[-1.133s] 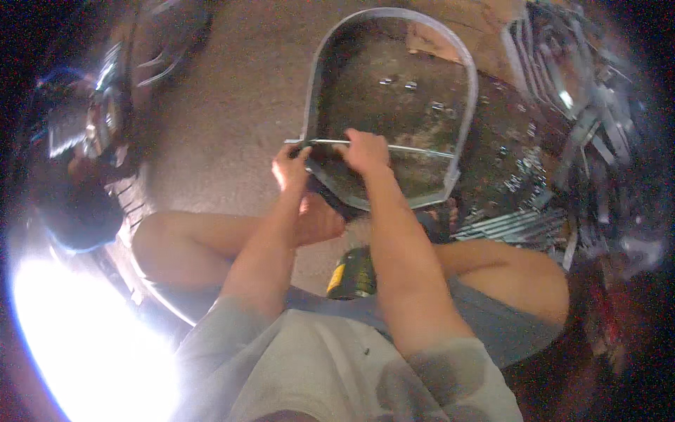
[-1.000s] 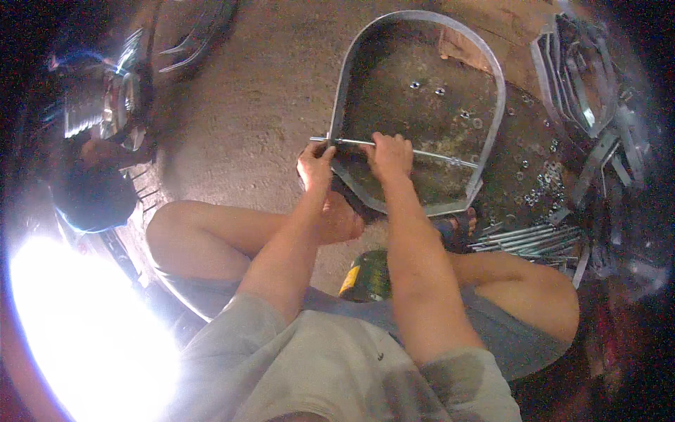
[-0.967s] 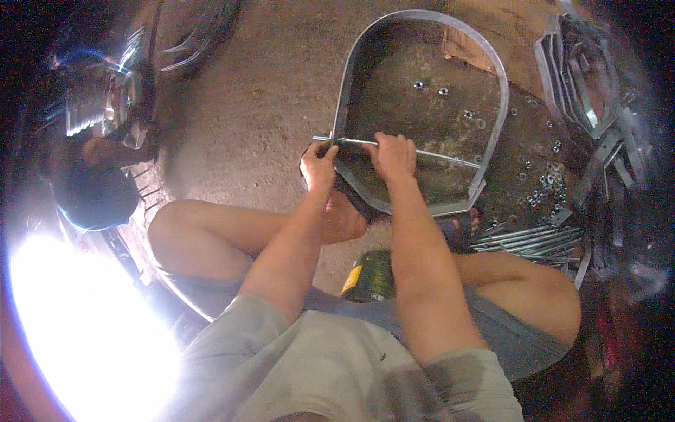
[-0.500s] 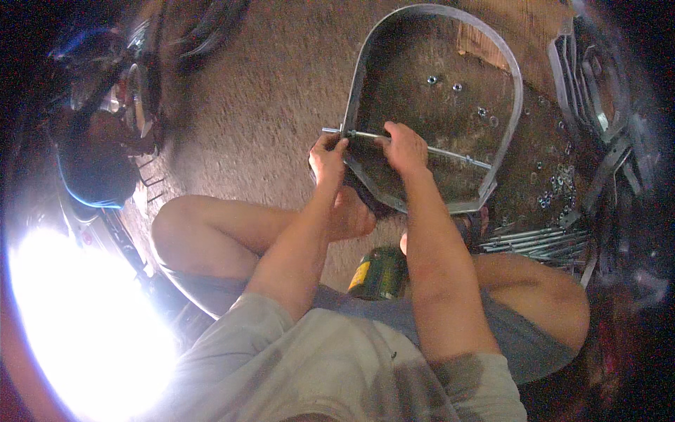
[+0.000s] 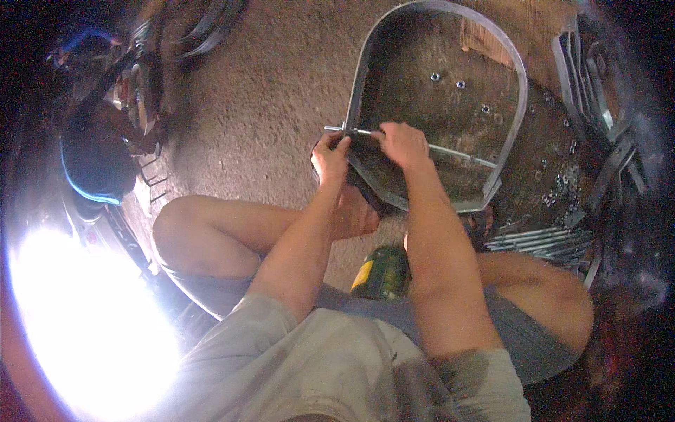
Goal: The person sits on the floor and assembles a metal frame by inserting a long bolt through a curved metal piece and tightening it with a nut. The person handles multiple metal components, washers, and nuts, using a wrench to secure the assembly.
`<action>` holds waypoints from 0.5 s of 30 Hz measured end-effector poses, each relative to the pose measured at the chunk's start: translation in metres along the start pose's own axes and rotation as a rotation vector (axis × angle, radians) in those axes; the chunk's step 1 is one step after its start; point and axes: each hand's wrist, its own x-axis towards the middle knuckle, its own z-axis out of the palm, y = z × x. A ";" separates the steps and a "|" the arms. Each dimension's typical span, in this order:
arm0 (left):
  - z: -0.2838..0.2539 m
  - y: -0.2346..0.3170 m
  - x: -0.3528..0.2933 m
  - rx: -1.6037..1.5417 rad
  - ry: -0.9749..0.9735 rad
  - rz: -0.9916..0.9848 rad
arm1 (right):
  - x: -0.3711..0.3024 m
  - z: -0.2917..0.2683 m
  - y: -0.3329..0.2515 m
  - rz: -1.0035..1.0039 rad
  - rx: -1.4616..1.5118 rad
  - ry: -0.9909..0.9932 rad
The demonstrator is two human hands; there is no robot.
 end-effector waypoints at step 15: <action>0.001 -0.001 0.002 0.040 -0.003 0.058 | 0.000 0.019 -0.008 0.036 -0.006 0.135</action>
